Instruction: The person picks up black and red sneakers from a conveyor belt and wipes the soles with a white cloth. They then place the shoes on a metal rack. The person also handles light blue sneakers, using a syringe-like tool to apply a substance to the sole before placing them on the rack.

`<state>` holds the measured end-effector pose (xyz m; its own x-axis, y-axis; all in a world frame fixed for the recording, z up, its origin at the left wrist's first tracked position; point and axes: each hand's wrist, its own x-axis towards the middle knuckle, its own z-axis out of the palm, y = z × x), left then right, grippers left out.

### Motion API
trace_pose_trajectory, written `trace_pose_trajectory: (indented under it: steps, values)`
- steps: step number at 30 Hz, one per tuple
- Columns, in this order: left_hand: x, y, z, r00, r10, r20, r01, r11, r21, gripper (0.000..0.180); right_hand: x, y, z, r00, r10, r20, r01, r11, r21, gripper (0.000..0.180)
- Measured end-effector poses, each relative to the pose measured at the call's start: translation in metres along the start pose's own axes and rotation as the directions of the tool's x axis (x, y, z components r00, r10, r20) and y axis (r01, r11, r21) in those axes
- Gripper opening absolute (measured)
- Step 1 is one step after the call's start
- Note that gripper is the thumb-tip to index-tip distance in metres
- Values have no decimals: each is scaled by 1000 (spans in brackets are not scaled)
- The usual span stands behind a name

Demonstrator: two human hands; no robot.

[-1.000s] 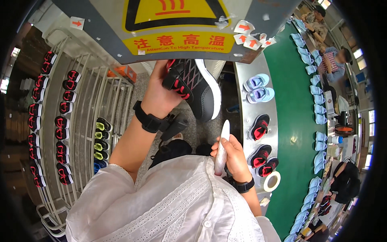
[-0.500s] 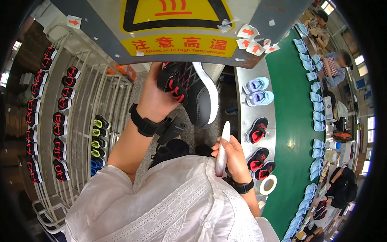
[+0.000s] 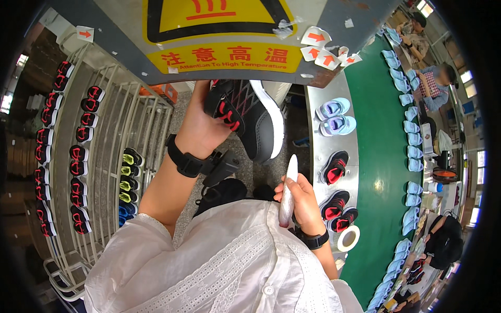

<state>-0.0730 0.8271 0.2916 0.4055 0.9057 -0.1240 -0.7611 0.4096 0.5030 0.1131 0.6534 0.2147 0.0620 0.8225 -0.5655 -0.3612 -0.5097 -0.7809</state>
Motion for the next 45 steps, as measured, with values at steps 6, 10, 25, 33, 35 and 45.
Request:
trace_pose_trajectory:
  steps: [6, 10, 25, 33, 35, 45]
  values:
    - [2, 2, -1, 999, -27, 39, 29, 999, -46, 40, 1, -1, -1, 1000, 3, 15, -3, 1000, 14, 19]
    - [5, 2, -3, 993, -26, 112, 35, 997, -74, 44, 2, -1, -1, 1000, 3, 22, -3, 1000, 9, 19]
    - [-48, -12, 0, 957, -202, 207, 103, 907, 408, 59, -41, -83, 27, 913, -397, 93, 407, 884, -230, 24]
    - [-69, -19, 20, 930, -310, 199, 113, 753, 648, 95, -59, -106, 39, 870, -435, 232, 482, 654, -583, 15]
    - [-69, -19, 21, 932, -315, 179, 134, 759, 638, 95, -60, -105, 38, 871, -426, 244, 480, 632, -609, 15]
    - [-59, -22, 27, 930, -318, 183, 125, 745, 656, 95, -52, -109, 30, 848, -450, 279, 512, 561, -651, 14]
